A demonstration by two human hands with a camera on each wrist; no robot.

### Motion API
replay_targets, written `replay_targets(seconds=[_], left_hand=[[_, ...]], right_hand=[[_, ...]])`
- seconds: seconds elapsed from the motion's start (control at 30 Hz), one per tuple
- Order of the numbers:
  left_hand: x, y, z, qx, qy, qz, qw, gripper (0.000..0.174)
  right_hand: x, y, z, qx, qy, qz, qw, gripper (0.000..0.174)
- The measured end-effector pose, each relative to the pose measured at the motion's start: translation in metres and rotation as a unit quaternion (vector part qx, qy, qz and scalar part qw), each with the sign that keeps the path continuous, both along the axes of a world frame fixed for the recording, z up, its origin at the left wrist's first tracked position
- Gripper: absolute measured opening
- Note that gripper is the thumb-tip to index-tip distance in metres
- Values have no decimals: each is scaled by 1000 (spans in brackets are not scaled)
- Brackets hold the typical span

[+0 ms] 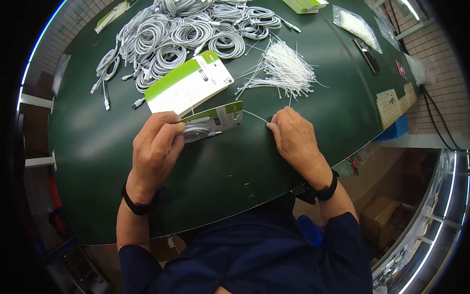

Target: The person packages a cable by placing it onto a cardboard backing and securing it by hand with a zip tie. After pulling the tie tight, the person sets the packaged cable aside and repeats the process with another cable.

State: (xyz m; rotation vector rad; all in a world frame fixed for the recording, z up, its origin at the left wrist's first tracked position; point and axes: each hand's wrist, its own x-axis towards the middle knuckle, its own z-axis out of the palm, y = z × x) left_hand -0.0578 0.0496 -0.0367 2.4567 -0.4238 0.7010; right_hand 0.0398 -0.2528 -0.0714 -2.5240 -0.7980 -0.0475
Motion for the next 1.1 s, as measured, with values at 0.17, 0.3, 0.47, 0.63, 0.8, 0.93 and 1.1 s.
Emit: replay_targets(seconds=[0.17, 0.3, 0.47, 0.63, 0.8, 0.93, 1.1], left_hand=[[-6, -5, 2, 1, 10, -36, 999, 28], [-7, -14, 4, 19, 16, -69, 997, 28], [-6, -19, 2, 29, -7, -90, 995, 27], [-6, -21, -2, 28, -15, -90, 995, 26], [-3, -21, -1, 31, -24, -82, 996, 25], [-2, -21, -1, 29, -28, -82, 996, 26], [0, -22, -3, 25, -39, -85, 995, 29]], right_hand=[[28, -3, 21, 228, 247, -19, 942, 13], [43, 10, 49, 418, 413, 7, 809, 13], [48, 35, 58, 401, 460, 65, 790, 20], [50, 51, 55, 383, 468, 109, 789, 24], [58, 64, 61, 340, 403, 165, 833, 25], [66, 76, 55, 334, 373, 173, 848, 18], [70, 89, 48, 373, 381, 153, 832, 18]])
